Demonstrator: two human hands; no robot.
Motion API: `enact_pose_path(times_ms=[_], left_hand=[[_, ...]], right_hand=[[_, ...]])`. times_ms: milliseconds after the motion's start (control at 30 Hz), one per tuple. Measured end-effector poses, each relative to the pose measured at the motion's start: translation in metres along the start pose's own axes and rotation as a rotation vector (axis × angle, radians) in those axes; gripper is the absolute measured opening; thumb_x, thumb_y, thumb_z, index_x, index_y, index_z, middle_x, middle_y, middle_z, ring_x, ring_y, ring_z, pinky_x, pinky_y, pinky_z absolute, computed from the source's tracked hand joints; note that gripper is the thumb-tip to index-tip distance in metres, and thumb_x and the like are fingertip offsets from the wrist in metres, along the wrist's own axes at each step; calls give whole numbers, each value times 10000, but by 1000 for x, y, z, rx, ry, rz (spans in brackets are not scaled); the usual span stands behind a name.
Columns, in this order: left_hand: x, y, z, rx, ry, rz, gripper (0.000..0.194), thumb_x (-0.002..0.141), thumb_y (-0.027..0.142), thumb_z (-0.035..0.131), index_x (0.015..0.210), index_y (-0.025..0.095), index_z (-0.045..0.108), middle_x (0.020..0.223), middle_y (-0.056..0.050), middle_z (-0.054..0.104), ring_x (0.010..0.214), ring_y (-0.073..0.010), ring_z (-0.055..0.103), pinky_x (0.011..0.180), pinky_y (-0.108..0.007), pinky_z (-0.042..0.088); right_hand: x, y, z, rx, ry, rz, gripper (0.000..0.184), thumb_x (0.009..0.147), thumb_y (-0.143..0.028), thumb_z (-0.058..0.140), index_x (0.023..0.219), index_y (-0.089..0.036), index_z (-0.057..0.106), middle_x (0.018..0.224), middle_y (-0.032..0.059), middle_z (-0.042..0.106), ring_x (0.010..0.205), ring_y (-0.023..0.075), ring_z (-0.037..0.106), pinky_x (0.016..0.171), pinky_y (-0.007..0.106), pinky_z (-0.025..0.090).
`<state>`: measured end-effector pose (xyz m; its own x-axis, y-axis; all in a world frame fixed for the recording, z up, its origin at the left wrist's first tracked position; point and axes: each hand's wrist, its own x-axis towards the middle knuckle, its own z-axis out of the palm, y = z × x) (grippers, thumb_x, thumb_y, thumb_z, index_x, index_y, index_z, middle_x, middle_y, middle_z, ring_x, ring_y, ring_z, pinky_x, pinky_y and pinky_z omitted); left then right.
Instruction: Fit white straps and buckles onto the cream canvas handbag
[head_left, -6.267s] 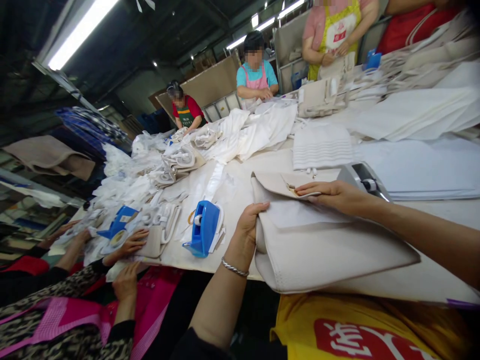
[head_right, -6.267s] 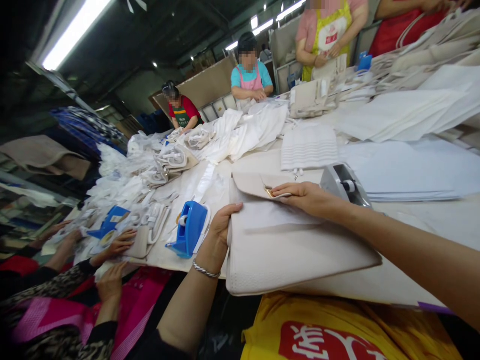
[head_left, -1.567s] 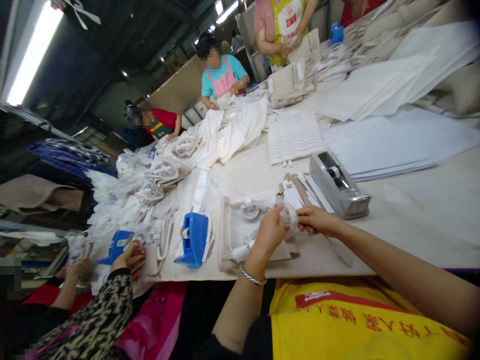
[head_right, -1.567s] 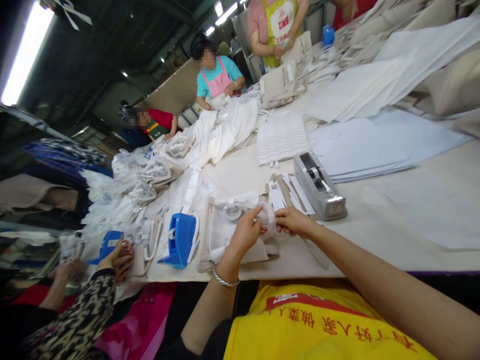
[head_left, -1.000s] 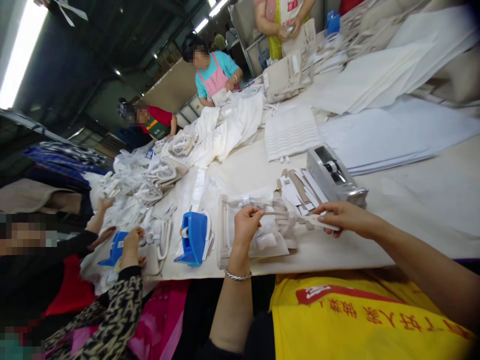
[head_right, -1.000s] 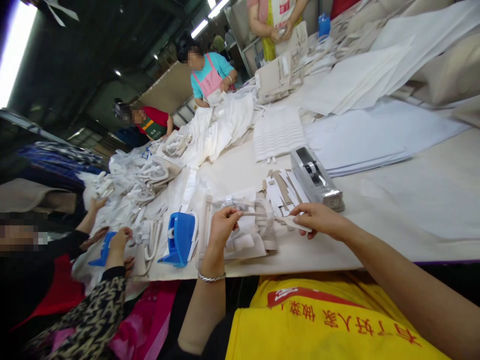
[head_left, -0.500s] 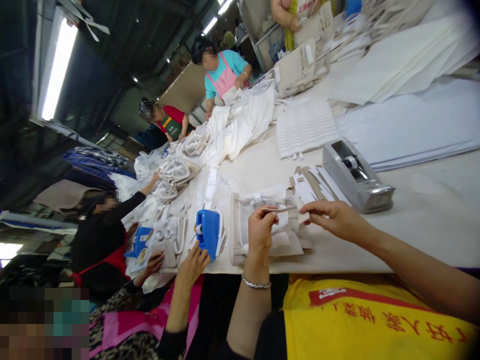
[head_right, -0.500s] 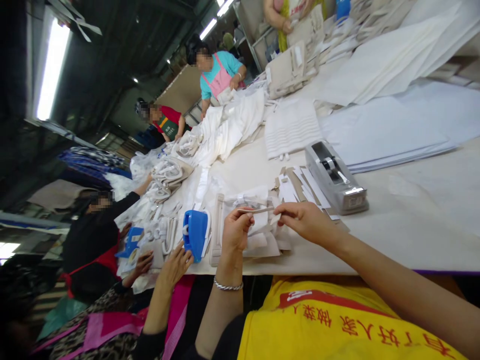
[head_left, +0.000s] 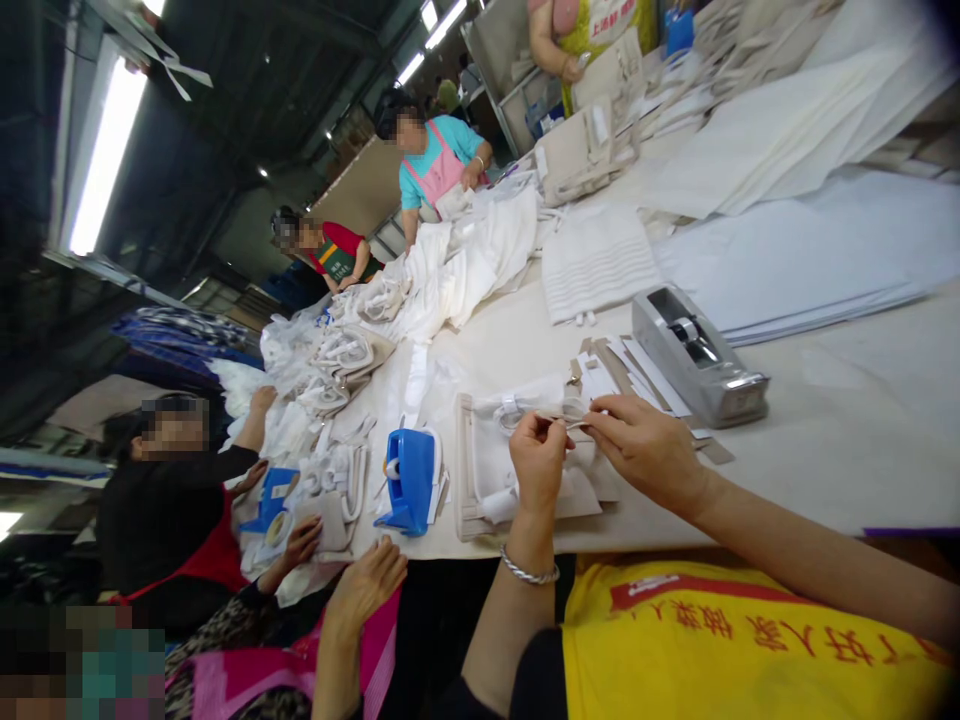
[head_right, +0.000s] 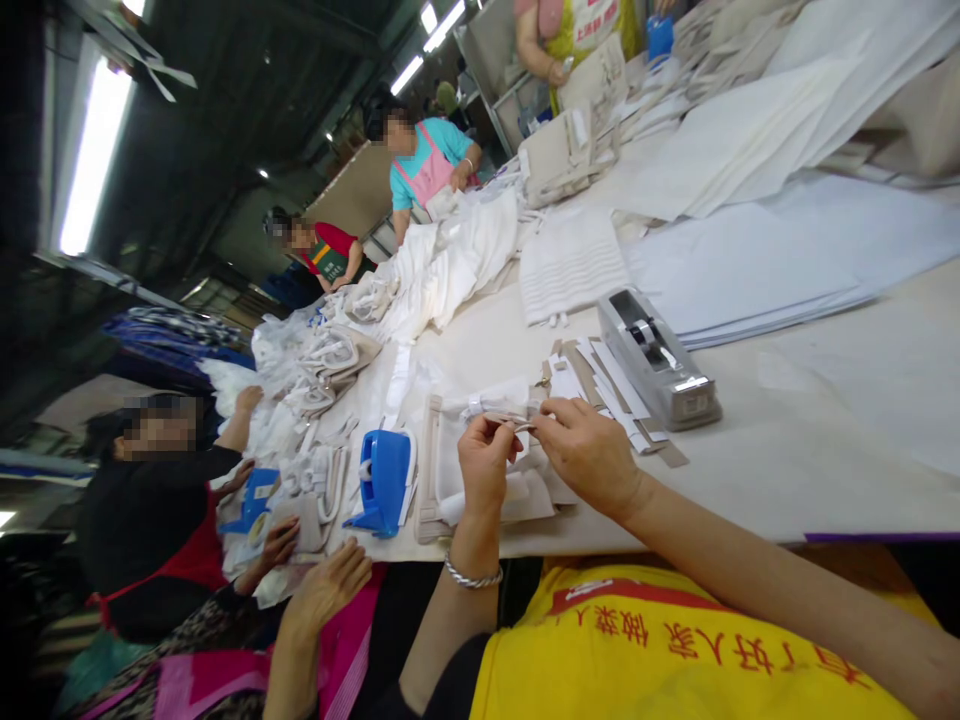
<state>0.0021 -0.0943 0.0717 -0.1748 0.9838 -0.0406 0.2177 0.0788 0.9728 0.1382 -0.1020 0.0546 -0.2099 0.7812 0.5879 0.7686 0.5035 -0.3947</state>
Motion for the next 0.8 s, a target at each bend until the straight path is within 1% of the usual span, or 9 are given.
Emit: enact_pose_path(times_ms=[67, 133, 267, 400, 533, 633, 733, 800], left_hand=[[1, 1, 0, 20, -16, -7, 116, 680, 263, 525, 670, 151, 497, 482, 49, 492, 399, -47, 421, 396, -166, 323], [1, 2, 0, -5, -50, 0, 115, 683, 265, 528, 681, 151, 512, 490, 44, 504, 414, -54, 433, 411, -175, 341], [0, 6, -1, -54, -130, 44, 121, 699, 259, 525, 744, 149, 548, 508, 37, 517, 444, -62, 449, 444, -186, 363], [0, 8, -1, 4, -157, 70, 110, 714, 250, 517, 751, 153, 551, 521, 32, 514, 458, -65, 459, 454, -186, 369], [-2, 6, 1, 89, -115, 88, 108, 736, 252, 483, 752, 167, 546, 552, 24, 517, 480, -78, 488, 453, -190, 389], [-3, 6, 4, 252, -75, 155, 123, 751, 229, 450, 766, 179, 562, 621, 6, 544, 538, -92, 528, 498, -202, 429], [-5, 8, 6, 425, -38, 268, 175, 755, 184, 425, 824, 192, 586, 739, -21, 592, 656, -112, 559, 617, -233, 466], [-7, 11, 6, 500, -21, 338, 209, 744, 142, 415, 839, 192, 594, 790, -31, 608, 734, -127, 562, 702, -259, 467]], right_hand=[[0, 1, 1, 13, -31, -5, 167, 846, -211, 433, 820, -186, 596, 830, 42, 587, 793, 173, 489, 665, 278, 340], [0, 2, 0, 6, -55, -5, 188, 853, -233, 424, 769, -185, 585, 743, 36, 576, 753, 172, 480, 644, 283, 317], [1, 4, -1, -19, -64, 4, 215, 857, -245, 413, 710, -188, 561, 687, 28, 553, 723, 168, 474, 630, 285, 294], [1, 8, -3, -15, -32, -3, 199, 853, -239, 423, 733, -185, 573, 685, 27, 547, 721, 158, 480, 620, 280, 297], [0, 8, -4, -49, -23, -71, 187, 851, -219, 424, 762, -177, 583, 697, 37, 541, 714, 166, 462, 620, 288, 294], [-1, 5, -3, -111, -58, -108, 177, 842, -180, 427, 743, -176, 575, 676, 41, 518, 691, 178, 434, 614, 300, 276], [-2, 3, 1, -118, -82, -134, 174, 835, -160, 432, 718, -173, 560, 669, 45, 500, 675, 180, 414, 608, 302, 265], [-2, 3, 3, -110, -80, -143, 159, 830, -159, 445, 716, -169, 554, 671, 47, 494, 676, 181, 409, 605, 301, 264]])
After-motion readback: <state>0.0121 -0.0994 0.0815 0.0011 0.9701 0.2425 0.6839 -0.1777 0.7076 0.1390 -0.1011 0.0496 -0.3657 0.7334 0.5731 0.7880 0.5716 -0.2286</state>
